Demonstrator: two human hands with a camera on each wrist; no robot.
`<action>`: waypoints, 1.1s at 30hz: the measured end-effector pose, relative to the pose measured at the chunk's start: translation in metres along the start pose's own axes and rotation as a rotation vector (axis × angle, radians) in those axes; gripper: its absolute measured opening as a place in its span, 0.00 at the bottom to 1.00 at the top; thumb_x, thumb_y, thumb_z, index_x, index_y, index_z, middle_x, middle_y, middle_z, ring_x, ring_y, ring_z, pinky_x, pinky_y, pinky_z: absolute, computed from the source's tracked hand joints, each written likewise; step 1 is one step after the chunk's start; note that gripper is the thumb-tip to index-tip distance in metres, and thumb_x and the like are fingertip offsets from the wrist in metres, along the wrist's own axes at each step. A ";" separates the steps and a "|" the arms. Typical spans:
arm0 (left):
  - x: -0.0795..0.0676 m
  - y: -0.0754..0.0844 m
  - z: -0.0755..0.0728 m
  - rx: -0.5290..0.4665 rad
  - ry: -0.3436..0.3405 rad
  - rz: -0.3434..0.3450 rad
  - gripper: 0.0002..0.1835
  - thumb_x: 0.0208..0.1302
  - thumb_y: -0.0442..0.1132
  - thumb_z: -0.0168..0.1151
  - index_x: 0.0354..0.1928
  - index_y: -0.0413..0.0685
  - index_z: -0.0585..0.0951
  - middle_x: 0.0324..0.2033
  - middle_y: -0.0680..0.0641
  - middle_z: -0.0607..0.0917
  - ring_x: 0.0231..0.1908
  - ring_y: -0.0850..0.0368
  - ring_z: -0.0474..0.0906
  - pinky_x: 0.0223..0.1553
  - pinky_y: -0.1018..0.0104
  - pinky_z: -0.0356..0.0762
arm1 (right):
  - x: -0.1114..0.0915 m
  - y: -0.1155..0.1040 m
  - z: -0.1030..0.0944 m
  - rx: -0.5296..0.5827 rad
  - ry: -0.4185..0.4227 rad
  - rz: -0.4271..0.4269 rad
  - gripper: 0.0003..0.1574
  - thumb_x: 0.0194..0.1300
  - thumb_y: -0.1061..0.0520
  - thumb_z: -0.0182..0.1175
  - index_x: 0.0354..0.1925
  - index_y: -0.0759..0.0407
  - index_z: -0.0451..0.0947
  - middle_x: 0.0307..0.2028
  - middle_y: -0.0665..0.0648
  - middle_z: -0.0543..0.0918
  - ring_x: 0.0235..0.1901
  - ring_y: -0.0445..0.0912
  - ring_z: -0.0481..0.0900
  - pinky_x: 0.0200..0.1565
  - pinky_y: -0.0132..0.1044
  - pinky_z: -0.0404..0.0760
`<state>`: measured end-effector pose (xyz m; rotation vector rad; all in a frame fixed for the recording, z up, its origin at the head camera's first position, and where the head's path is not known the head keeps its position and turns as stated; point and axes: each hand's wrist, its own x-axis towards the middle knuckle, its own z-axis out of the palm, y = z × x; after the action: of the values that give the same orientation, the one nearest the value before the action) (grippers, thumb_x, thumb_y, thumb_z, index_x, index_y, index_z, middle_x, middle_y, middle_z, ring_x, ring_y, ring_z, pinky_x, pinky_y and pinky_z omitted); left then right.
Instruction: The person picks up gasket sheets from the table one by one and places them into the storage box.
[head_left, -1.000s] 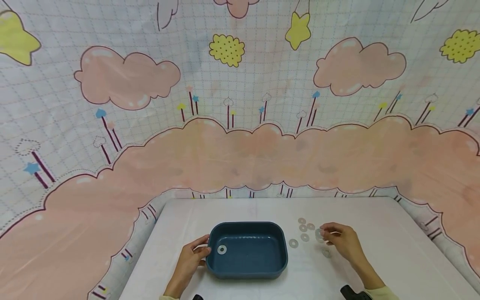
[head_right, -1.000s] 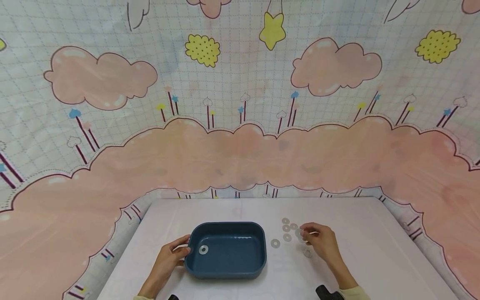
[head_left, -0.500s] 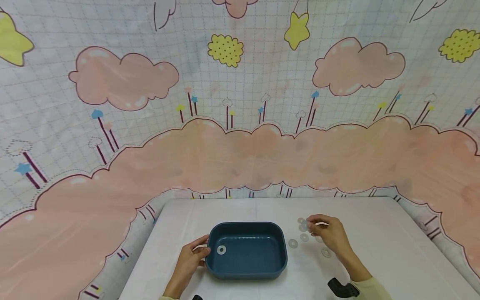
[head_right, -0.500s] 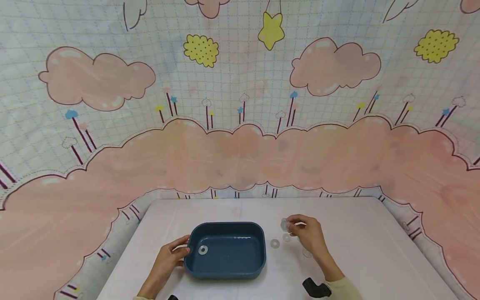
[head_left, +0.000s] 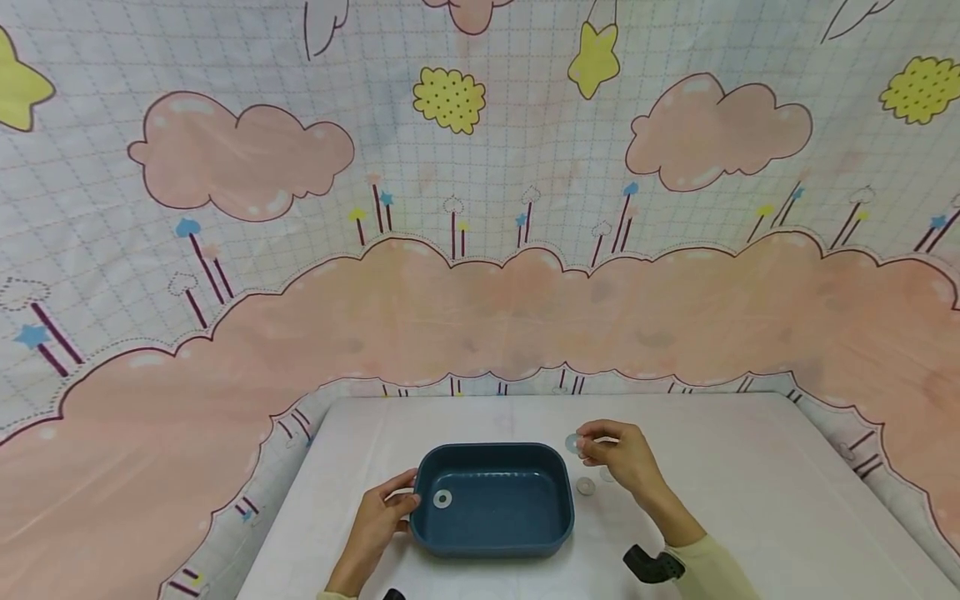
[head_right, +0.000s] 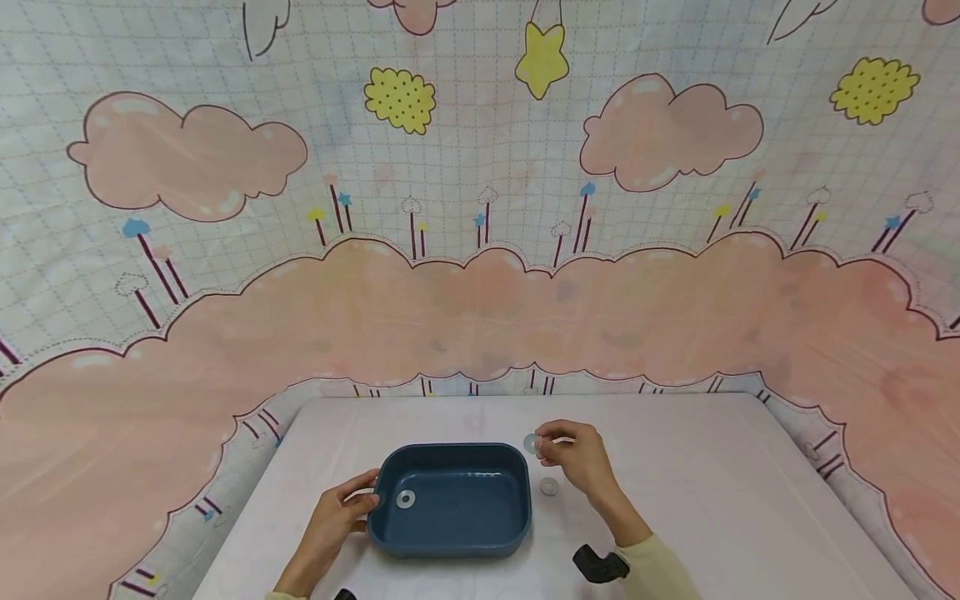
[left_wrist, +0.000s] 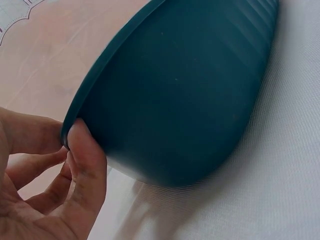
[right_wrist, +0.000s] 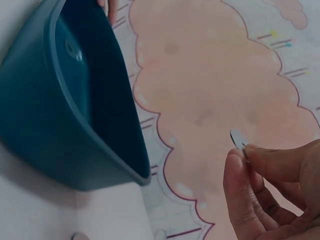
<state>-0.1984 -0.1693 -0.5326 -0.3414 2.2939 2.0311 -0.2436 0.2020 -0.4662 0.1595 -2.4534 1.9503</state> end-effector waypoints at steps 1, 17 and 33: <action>-0.001 0.000 0.000 -0.001 0.001 0.002 0.26 0.63 0.29 0.61 0.65 0.39 0.74 0.53 0.38 0.78 0.39 0.55 0.80 0.28 0.64 0.79 | 0.000 -0.001 0.003 0.005 -0.008 -0.002 0.13 0.63 0.67 0.62 0.46 0.71 0.80 0.38 0.64 0.83 0.31 0.44 0.85 0.36 0.31 0.85; -0.003 -0.005 0.000 -0.005 0.004 0.030 0.26 0.62 0.29 0.62 0.64 0.38 0.75 0.53 0.38 0.78 0.40 0.54 0.80 0.28 0.64 0.79 | 0.003 -0.010 0.053 0.075 -0.153 -0.051 0.13 0.62 0.66 0.63 0.45 0.74 0.79 0.36 0.65 0.82 0.28 0.43 0.85 0.34 0.33 0.85; -0.003 -0.006 0.000 0.003 0.006 0.029 0.26 0.62 0.30 0.62 0.64 0.39 0.75 0.53 0.38 0.78 0.39 0.55 0.81 0.28 0.64 0.78 | 0.008 -0.010 0.103 0.132 -0.276 0.037 0.11 0.61 0.67 0.63 0.43 0.73 0.80 0.32 0.60 0.85 0.27 0.43 0.85 0.34 0.35 0.85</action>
<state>-0.1940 -0.1695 -0.5375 -0.3164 2.3184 2.0432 -0.2446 0.0988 -0.4791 0.4139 -2.4967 2.2448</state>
